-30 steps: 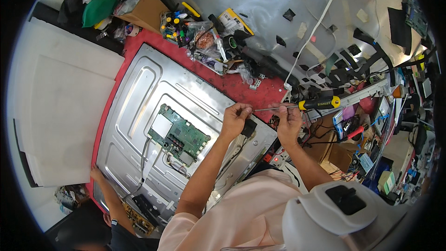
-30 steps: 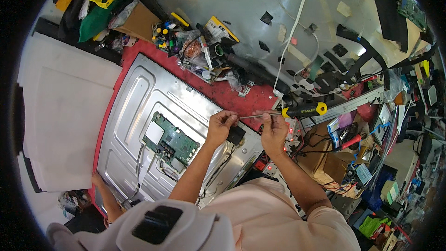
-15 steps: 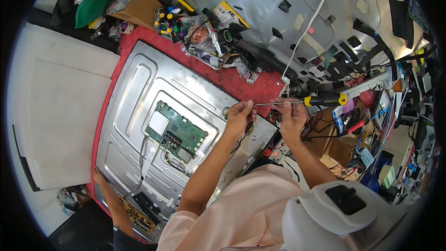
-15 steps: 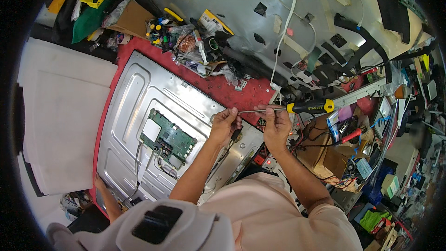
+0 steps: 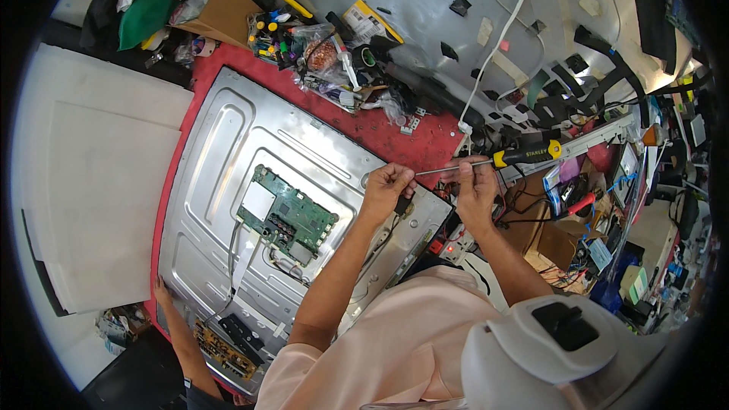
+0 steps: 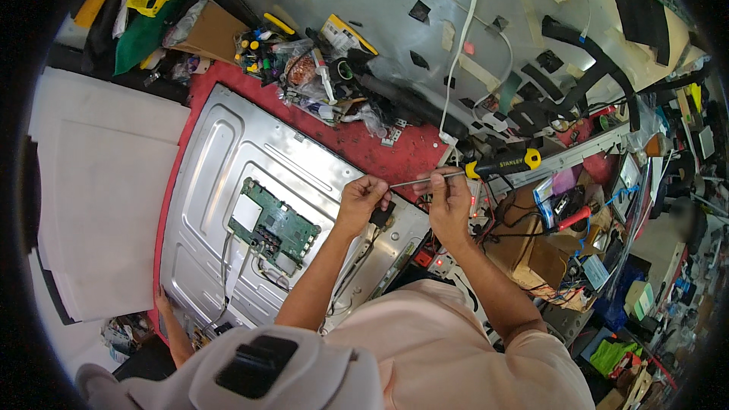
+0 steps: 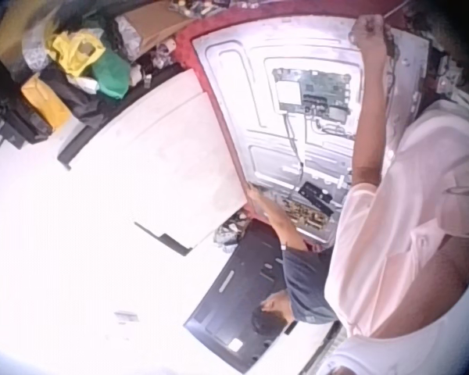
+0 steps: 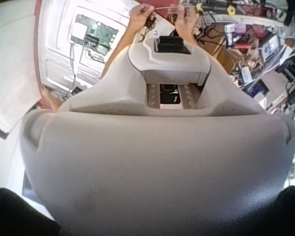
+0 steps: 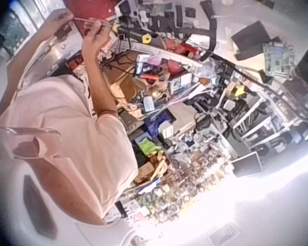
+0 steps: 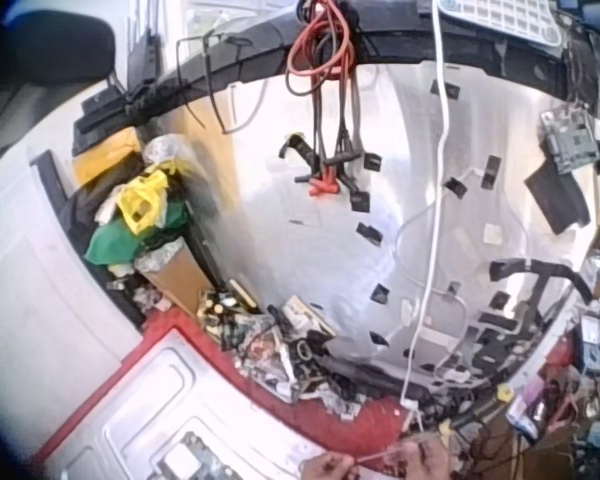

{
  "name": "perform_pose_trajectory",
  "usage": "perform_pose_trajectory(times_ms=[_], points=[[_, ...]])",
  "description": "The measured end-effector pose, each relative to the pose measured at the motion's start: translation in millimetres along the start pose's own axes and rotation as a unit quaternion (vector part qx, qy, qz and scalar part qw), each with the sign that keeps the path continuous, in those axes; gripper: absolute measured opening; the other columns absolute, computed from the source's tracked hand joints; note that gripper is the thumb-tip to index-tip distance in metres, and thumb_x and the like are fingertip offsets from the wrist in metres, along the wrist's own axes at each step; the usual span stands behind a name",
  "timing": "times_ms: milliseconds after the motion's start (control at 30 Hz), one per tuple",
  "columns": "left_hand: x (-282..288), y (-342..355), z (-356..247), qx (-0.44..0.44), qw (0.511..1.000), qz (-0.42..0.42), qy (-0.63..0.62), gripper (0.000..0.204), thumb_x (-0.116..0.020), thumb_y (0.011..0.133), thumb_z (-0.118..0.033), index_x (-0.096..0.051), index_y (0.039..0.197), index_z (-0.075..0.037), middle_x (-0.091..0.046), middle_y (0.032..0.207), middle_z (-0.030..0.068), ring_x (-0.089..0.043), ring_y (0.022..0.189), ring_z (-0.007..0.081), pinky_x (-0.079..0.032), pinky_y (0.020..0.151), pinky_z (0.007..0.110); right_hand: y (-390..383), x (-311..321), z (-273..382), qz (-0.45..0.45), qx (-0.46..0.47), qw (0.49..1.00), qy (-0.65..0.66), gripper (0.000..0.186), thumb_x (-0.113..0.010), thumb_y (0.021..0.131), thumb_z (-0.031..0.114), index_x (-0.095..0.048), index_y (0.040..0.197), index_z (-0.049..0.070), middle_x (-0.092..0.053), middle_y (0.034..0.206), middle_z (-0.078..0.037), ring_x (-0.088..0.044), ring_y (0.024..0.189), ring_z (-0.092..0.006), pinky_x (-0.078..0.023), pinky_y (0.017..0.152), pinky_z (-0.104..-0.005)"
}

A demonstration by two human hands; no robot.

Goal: The person uses a screwdriver to remove and replace screws on the back of a large television panel and manipulates internal circuit boards and wiring.

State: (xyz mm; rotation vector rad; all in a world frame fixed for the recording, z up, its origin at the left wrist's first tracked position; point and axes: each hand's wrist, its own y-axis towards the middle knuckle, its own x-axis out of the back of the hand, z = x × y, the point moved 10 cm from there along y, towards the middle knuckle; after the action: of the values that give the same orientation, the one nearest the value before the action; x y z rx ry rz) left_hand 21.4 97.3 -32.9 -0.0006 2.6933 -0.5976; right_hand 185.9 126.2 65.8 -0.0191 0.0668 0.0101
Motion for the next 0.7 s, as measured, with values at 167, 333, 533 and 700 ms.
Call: perform_pose_trajectory(times_ms=[167, 333, 533, 700], points=[[-3.4, -2.2, 3.6, 0.009, 0.998, 0.054, 0.013, 0.016, -0.061, 0.093, -0.013, -0.062, 0.085, 0.001, -0.063, 0.071, 0.0051, -0.056, 0.058, 0.0104, -0.047, 0.057, 0.025, 1.2, -2.1, -0.7, 0.019, -0.016, 1.000, 0.013, 0.018, -0.046, 0.101, 0.018, -0.047, 0.099, 0.000, -0.062, 0.089, -0.011, -0.064, 0.074, -0.0155, -0.055, 0.068, -0.0281], [1.5, -1.9, -2.0, 0.024, 0.999, 0.022, -0.010, 0.012, -0.065, 0.090, -0.010, -0.063, 0.087, 0.001, -0.064, 0.072, 0.0057, -0.057, 0.060, 0.0117, -0.049, 0.058, 0.026, -1.4, -2.4, 1.8, 0.020, -0.004, 1.000, 0.015, 0.019, -0.045, 0.101, 0.019, -0.046, 0.100, 0.000, -0.062, 0.092, -0.013, -0.065, 0.076, -0.0166, -0.055, 0.069, -0.0283], [9.1, -3.1, 11.7, 0.052, 0.995, 0.021, -0.086, 0.011, -0.068, 0.088, -0.009, -0.064, 0.089, 0.002, -0.064, 0.075, 0.0069, -0.059, 0.065, 0.0129, -0.049, 0.059, 0.026, -3.3, -4.6, 2.9, 0.019, 0.000, 1.000, 0.014, 0.017, -0.044, 0.102, 0.017, -0.048, 0.100, 0.000, -0.061, 0.092, -0.012, -0.064, 0.074, -0.0157, -0.056, 0.069, -0.0297], [7.1, -4.4, 11.9, 0.054, 0.992, 0.017, -0.116, 0.012, -0.068, 0.088, -0.010, -0.064, 0.088, 0.001, -0.063, 0.075, 0.0061, -0.058, 0.063, 0.0133, -0.049, 0.059, 0.026, -5.7, -4.4, 0.4, 0.019, -0.009, 1.000, 0.024, 0.017, -0.044, 0.102, 0.017, -0.047, 0.102, 0.000, -0.061, 0.093, -0.013, -0.064, 0.075, -0.0160, -0.056, 0.069, -0.0299]])
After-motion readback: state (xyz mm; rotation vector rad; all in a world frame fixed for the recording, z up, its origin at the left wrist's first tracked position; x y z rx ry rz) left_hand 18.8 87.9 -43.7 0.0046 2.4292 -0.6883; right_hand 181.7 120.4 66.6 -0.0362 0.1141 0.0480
